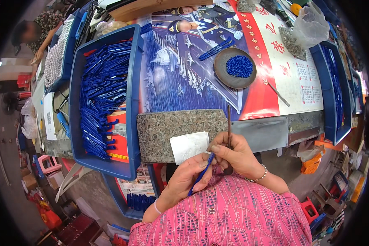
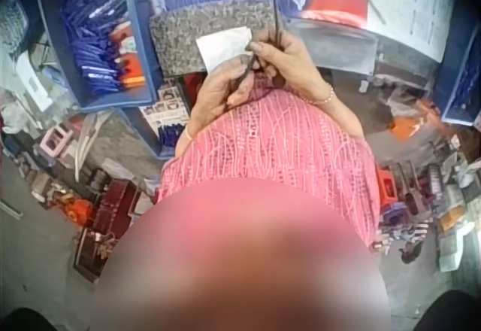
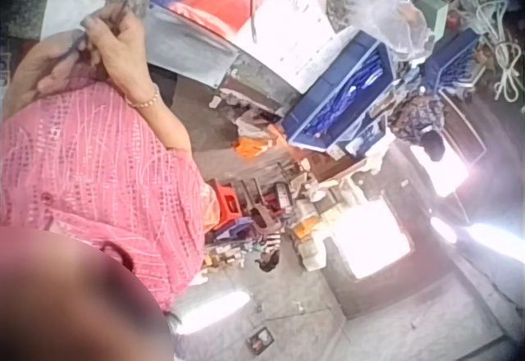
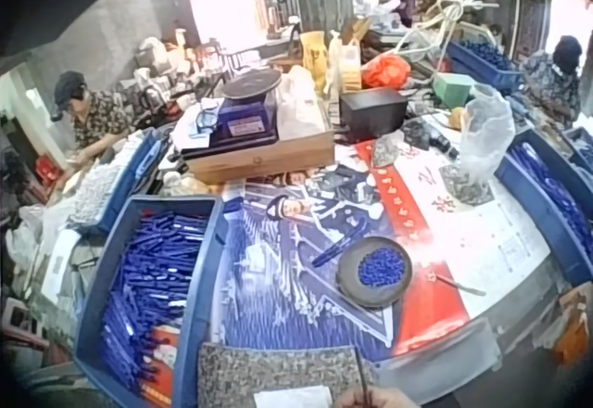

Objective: Assembling small blue components onto a pen-like object and trimming materials with scissors at a factory workstation.

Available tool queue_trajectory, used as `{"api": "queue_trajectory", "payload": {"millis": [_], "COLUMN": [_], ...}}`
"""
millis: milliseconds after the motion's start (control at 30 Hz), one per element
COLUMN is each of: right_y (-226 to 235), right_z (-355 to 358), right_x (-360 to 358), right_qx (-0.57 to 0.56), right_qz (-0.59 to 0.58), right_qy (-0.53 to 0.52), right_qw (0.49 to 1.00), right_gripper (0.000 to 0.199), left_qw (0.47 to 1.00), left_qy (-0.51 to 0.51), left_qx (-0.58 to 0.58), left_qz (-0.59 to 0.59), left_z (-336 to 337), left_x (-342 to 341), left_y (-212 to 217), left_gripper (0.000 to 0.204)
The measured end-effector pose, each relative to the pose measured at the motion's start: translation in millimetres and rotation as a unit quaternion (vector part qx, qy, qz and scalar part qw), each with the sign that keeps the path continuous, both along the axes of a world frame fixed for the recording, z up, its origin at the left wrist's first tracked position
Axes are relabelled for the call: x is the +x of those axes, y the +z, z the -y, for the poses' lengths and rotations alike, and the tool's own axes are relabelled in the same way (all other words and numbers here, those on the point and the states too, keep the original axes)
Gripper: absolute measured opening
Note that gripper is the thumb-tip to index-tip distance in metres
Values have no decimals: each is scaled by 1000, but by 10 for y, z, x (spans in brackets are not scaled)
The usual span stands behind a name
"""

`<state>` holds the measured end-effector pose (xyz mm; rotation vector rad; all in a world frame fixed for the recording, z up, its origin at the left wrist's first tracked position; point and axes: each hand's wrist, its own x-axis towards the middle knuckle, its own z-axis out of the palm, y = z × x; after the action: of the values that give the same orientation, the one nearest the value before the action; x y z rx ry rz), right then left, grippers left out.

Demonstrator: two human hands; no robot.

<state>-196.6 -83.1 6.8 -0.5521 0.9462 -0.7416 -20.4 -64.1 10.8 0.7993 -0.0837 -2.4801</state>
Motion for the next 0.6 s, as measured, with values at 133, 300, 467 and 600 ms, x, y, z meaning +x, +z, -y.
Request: {"api": "queue_trajectory", "payload": {"millis": [133,300,467,600], "right_y": [31,37,46,50], "right_z": [6,-6,-17,-22], "right_x": [17,34,42,58], "right_qx": [2,0,-4,2], "right_qz": [-7,-15,-12,-4], "right_qy": [0,6,9,9], "right_qw": [1000,1000,1000,1000], "right_gripper": [11,11,11,11], "left_qw": [1000,998,985,970], "left_qy": [4,-3,-17,-14], "left_qx": [-9,-43,-97,-144], "left_qz": [-1,36,142,194], "left_z": [-24,-66,-87,-124], "left_x": [20,36,1,1], "left_y": [-7,-9,83,103], "left_gripper": [24,19,15,14]}}
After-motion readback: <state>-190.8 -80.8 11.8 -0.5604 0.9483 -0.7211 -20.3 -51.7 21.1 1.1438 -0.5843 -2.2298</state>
